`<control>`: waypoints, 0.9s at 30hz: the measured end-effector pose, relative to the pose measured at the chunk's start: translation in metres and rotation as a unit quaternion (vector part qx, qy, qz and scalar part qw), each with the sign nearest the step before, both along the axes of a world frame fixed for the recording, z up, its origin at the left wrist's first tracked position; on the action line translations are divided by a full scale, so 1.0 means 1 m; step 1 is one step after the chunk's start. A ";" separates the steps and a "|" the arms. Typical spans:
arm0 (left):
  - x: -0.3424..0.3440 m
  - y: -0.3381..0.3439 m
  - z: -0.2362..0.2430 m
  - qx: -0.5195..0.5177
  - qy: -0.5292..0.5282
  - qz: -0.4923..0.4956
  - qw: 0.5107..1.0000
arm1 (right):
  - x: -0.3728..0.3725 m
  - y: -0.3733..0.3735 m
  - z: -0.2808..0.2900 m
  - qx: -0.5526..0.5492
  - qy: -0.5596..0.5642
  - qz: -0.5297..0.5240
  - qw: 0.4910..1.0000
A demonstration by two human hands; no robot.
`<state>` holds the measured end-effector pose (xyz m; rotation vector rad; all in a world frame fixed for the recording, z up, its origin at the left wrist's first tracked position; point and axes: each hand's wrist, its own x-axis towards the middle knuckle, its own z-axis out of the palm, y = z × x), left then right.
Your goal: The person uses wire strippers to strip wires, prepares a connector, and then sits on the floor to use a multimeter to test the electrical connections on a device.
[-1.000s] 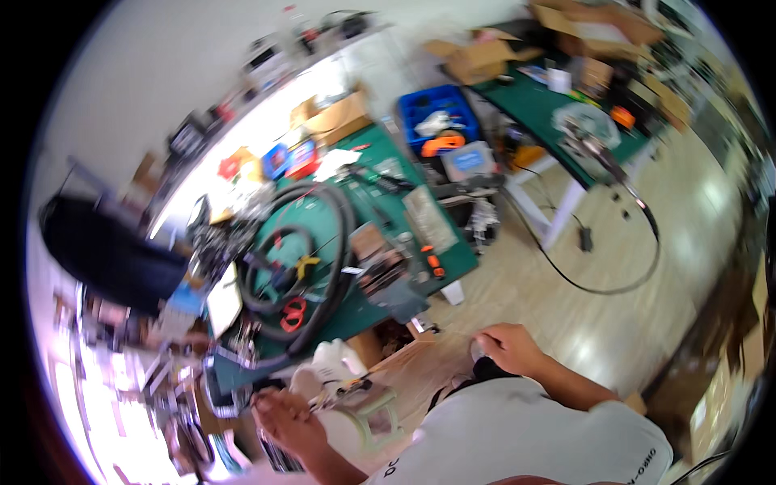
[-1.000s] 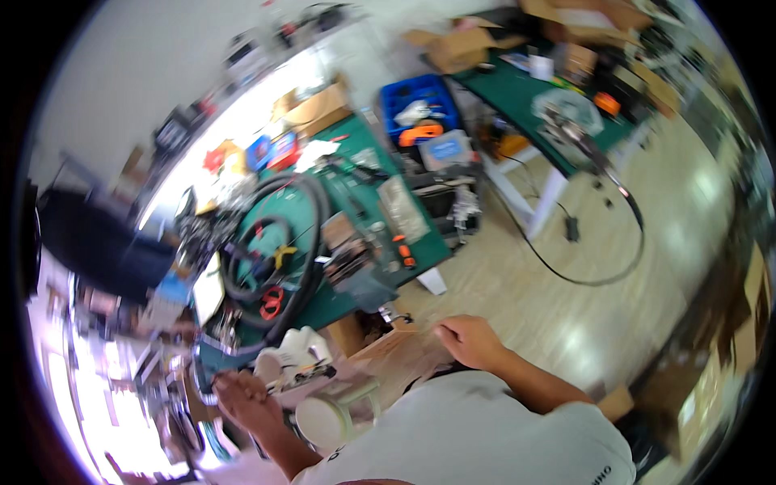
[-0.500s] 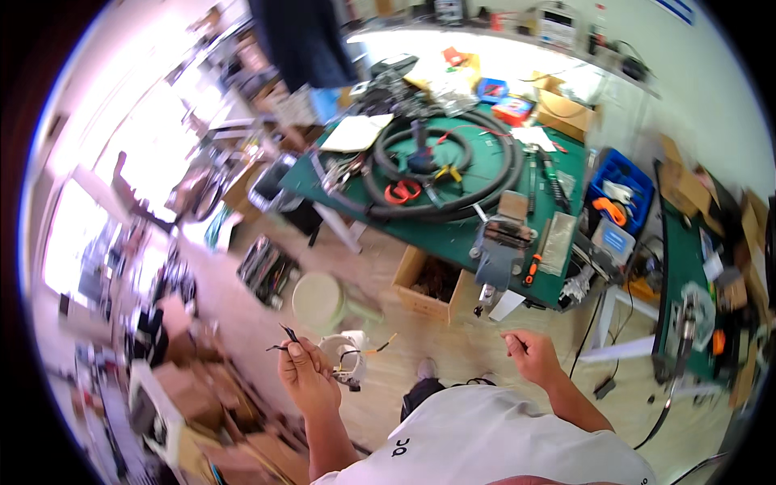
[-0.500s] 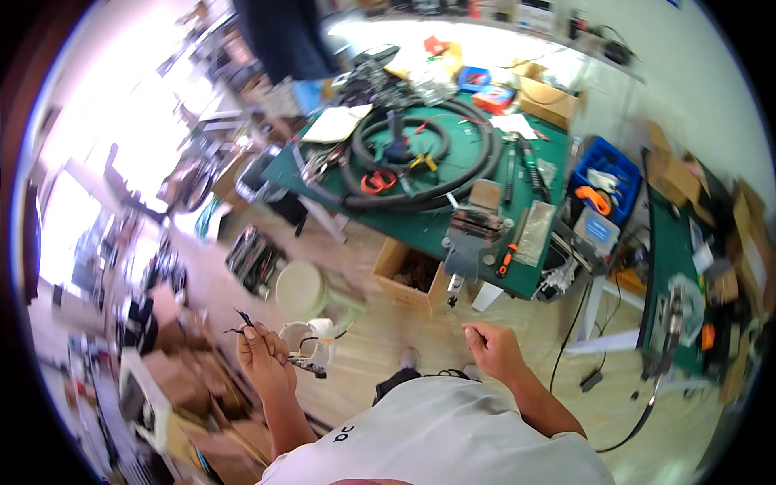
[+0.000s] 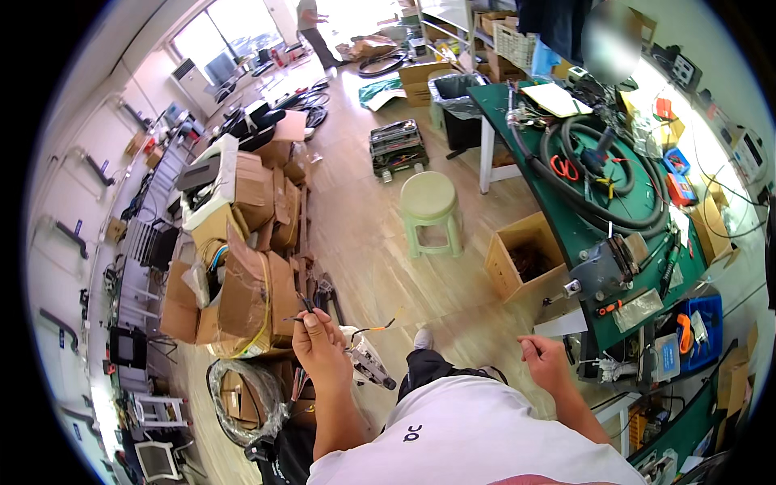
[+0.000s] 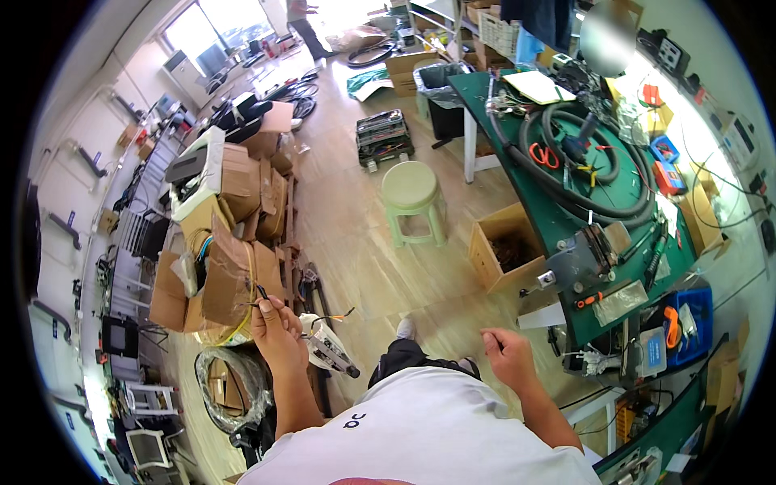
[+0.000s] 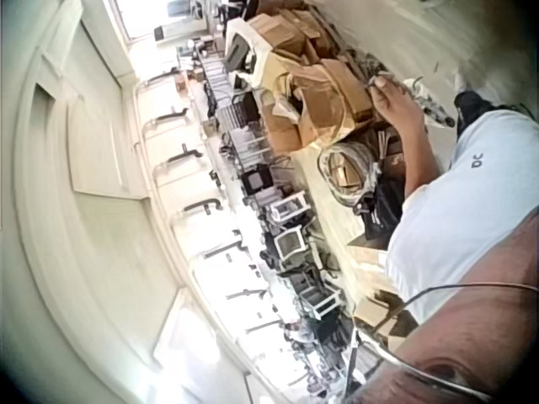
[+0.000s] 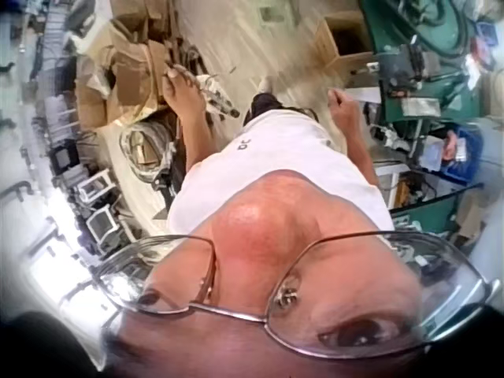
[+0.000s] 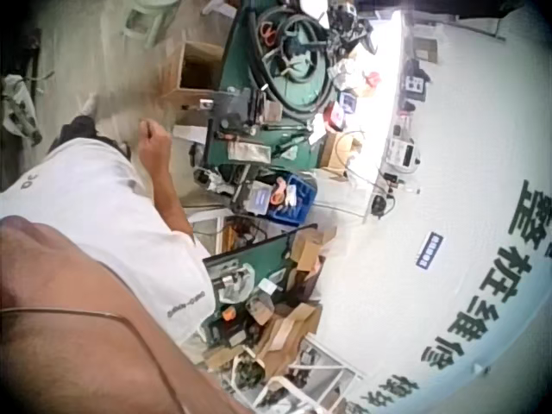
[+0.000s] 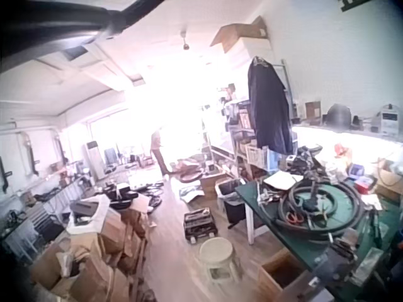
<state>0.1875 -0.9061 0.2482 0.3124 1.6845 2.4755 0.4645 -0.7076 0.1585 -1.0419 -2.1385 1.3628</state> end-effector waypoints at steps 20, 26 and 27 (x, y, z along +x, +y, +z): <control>-0.247 -0.087 -0.027 0.020 -0.030 0.063 0.997 | -0.314 -0.031 -0.023 0.062 -0.023 0.119 0.991; -0.350 -0.086 -0.032 0.004 -0.046 0.072 0.996 | -0.339 0.028 -0.133 0.037 -0.257 0.099 0.961; -0.369 -0.085 -0.035 0.001 -0.043 0.074 0.996 | -0.331 0.035 -0.153 0.039 -0.304 0.089 0.948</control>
